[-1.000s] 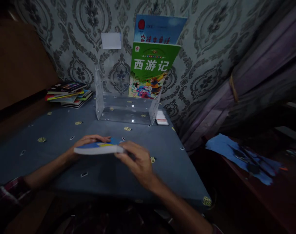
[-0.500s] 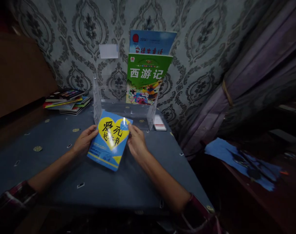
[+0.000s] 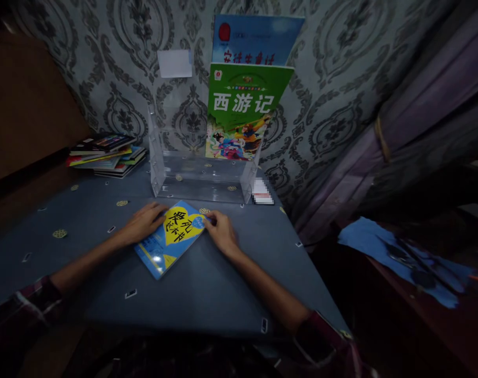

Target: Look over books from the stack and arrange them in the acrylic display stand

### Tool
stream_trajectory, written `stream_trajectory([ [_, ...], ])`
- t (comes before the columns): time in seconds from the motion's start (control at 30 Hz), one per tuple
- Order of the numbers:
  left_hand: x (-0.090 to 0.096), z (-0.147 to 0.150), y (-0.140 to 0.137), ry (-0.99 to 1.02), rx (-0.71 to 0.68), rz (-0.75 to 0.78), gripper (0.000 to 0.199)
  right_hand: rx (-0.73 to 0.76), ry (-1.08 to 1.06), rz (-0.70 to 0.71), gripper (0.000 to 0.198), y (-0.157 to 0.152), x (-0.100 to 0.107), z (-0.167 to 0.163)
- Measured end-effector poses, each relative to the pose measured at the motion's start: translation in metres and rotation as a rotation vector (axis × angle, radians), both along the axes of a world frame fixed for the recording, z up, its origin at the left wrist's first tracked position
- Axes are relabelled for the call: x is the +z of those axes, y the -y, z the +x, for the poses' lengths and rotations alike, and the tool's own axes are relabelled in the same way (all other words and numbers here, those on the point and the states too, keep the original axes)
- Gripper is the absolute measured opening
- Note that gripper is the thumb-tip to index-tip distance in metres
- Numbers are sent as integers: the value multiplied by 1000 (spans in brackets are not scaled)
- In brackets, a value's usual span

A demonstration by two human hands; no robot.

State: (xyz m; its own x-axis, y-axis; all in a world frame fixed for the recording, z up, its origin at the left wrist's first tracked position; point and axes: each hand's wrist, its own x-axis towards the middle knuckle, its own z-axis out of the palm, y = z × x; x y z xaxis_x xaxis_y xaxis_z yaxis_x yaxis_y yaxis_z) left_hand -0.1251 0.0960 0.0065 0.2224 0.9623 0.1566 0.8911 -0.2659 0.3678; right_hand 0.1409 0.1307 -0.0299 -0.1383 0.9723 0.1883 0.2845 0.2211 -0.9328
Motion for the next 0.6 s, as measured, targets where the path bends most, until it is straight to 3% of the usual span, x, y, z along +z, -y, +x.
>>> stream_trajectory([
  [0.1, -3, 9, 4, -71, -78, 70, 29, 29, 319, 276, 14, 2, 8, -5],
  [0.2, -9, 17, 4, -64, -81, 84, 30, 240, 498, 498, 33, 3, 15, -25],
  [0.33, -19, 20, 4, -48, -53, 110, 30, 490, 595, 441, 50, -9, 17, -53],
  [0.43, -24, 19, 4, -54, -45, 147, 31, 518, 653, 352, 52, -20, 14, -59],
  [0.6, -24, 18, 4, -66, -37, 151, 28, 527, 593, 347, 52, -30, 5, -41],
])
